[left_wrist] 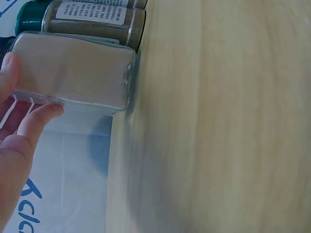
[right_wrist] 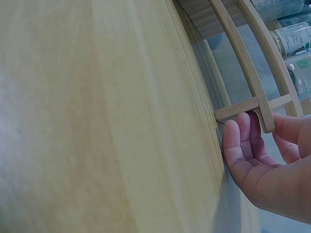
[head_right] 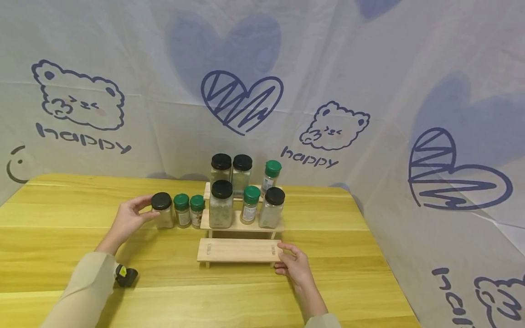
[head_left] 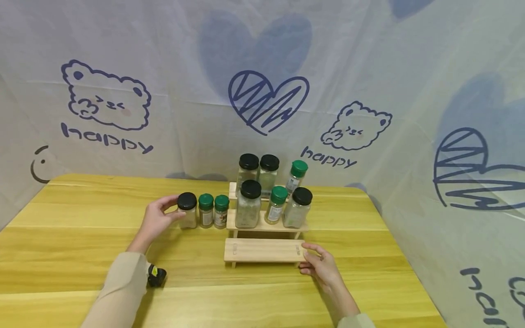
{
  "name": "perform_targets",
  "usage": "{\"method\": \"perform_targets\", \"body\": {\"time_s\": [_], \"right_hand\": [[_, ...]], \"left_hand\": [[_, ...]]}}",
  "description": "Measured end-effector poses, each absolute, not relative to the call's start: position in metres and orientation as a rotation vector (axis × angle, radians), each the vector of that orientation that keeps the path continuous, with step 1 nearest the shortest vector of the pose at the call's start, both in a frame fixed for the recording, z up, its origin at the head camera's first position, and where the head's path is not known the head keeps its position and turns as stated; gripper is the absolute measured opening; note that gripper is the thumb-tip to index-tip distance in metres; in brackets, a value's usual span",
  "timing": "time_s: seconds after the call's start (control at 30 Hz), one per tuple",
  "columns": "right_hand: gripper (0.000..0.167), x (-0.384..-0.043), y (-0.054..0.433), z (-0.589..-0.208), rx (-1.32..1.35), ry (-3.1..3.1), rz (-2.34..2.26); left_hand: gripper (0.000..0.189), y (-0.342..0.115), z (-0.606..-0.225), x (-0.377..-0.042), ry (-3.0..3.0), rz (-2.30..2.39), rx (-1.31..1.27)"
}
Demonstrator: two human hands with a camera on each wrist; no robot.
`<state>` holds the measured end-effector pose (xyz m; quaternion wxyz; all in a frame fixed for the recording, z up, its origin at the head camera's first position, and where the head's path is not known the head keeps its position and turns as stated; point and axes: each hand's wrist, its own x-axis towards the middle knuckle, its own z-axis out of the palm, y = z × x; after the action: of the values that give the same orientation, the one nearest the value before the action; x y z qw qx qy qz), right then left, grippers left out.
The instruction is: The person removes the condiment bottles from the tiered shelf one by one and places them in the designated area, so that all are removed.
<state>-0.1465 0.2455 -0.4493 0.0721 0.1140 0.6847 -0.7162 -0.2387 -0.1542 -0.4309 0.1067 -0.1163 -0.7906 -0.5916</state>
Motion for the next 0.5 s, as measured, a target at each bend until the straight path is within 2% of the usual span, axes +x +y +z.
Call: {"method": "perform_targets", "body": {"time_s": [0.5], "right_hand": [[0.035, -0.1447, 0.2449, -0.4469, 0.340, 2.056, -2.158]], "left_hand": [[0.044, -0.1514, -0.4314, -0.2425, -2.396, -1.760, -0.285]]}}
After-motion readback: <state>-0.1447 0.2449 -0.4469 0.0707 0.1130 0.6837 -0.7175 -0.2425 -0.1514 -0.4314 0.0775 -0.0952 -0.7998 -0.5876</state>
